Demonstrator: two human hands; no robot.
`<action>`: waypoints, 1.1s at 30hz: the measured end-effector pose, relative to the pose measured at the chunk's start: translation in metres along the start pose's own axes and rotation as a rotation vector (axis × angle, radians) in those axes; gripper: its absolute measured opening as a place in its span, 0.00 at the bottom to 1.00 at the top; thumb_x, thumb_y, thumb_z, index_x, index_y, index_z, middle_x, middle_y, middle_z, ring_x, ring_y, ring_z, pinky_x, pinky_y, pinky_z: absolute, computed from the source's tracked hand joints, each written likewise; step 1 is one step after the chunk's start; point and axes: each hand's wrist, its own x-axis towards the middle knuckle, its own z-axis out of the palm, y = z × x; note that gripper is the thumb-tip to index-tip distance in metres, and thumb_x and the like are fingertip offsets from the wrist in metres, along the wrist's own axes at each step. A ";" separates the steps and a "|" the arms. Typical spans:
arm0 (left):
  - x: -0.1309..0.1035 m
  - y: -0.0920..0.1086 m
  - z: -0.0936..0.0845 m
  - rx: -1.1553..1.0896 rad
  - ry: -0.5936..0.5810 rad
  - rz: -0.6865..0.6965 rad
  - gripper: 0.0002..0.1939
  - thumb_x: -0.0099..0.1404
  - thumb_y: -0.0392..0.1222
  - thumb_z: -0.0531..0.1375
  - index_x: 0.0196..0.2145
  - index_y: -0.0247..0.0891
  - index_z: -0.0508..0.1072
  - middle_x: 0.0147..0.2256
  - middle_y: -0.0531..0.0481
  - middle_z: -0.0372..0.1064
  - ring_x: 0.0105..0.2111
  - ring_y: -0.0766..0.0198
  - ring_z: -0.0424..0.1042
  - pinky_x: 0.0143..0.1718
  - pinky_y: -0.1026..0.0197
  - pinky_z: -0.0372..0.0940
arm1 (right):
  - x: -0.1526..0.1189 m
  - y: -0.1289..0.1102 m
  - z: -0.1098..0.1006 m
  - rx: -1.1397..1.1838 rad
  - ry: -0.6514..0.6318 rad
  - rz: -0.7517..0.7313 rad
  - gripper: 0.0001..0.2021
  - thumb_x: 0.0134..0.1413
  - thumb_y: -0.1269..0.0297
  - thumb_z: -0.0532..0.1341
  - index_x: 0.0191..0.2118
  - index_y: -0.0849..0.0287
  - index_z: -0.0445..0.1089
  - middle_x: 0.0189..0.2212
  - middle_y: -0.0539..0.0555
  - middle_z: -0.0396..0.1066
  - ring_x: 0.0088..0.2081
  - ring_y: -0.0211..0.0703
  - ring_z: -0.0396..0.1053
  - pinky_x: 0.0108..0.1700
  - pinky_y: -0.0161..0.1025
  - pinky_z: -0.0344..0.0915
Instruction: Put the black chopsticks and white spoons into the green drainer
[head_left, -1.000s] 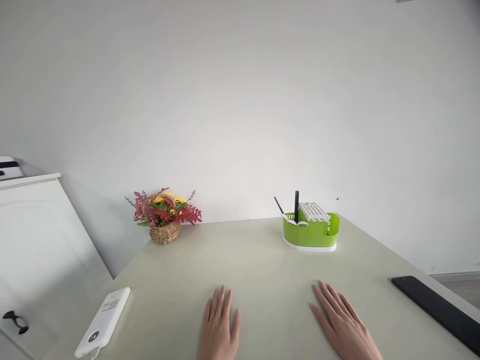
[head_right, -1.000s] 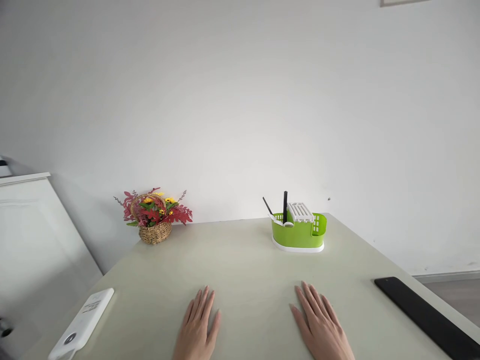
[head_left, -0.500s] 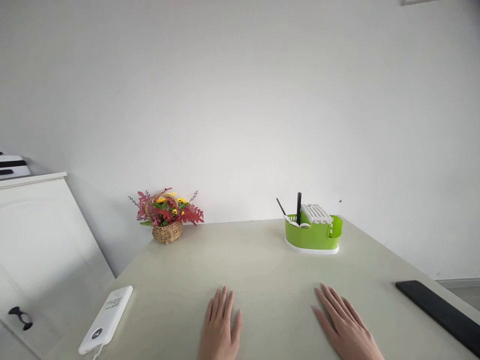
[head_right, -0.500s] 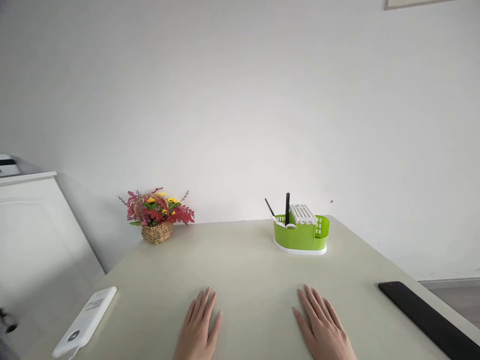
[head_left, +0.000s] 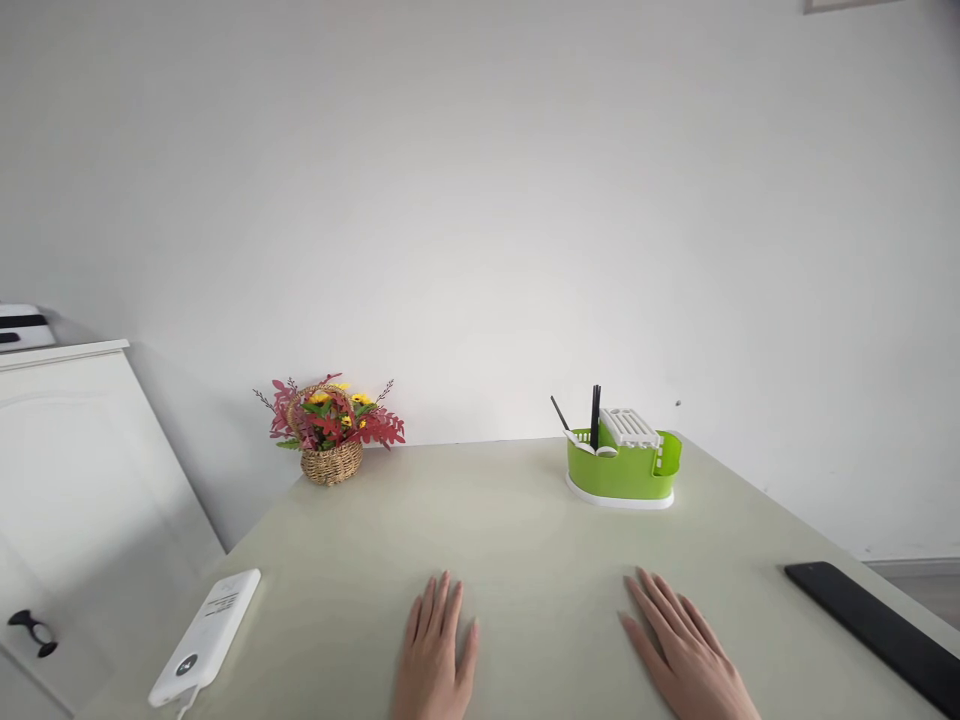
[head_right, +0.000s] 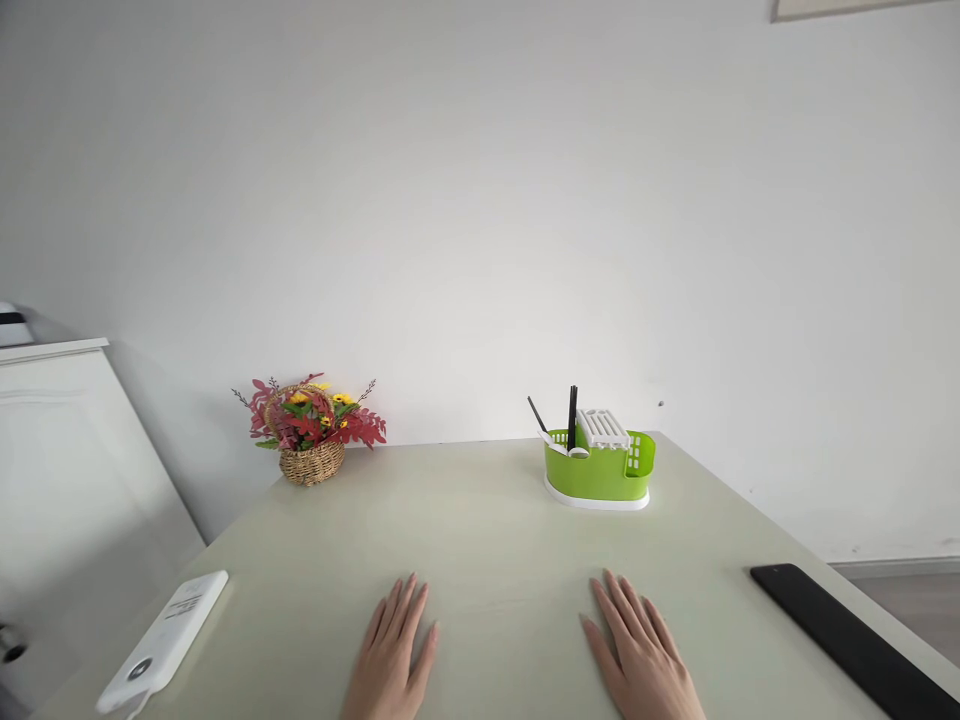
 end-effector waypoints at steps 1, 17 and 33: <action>0.000 0.000 0.000 -0.003 -0.001 -0.002 0.29 0.75 0.51 0.51 0.70 0.47 0.56 0.70 0.48 0.54 0.69 0.50 0.55 0.65 0.42 0.62 | 0.000 0.000 0.000 -0.004 -0.001 0.000 0.34 0.66 0.40 0.47 0.71 0.51 0.56 0.72 0.45 0.50 0.72 0.51 0.47 0.73 0.57 0.49; 0.000 -0.001 0.001 -0.006 0.005 0.005 0.29 0.75 0.50 0.51 0.71 0.49 0.55 0.70 0.48 0.55 0.69 0.49 0.56 0.64 0.41 0.64 | 0.000 -0.001 -0.002 0.005 0.010 0.005 0.34 0.66 0.40 0.47 0.71 0.50 0.57 0.71 0.45 0.51 0.72 0.50 0.48 0.73 0.57 0.48; 0.000 0.000 -0.004 -0.005 -0.031 -0.008 0.31 0.75 0.50 0.51 0.72 0.52 0.50 0.71 0.51 0.52 0.69 0.50 0.54 0.64 0.42 0.64 | -0.001 0.005 -0.003 -0.013 -0.030 -0.038 0.34 0.67 0.41 0.46 0.72 0.51 0.54 0.72 0.48 0.48 0.72 0.53 0.47 0.72 0.59 0.48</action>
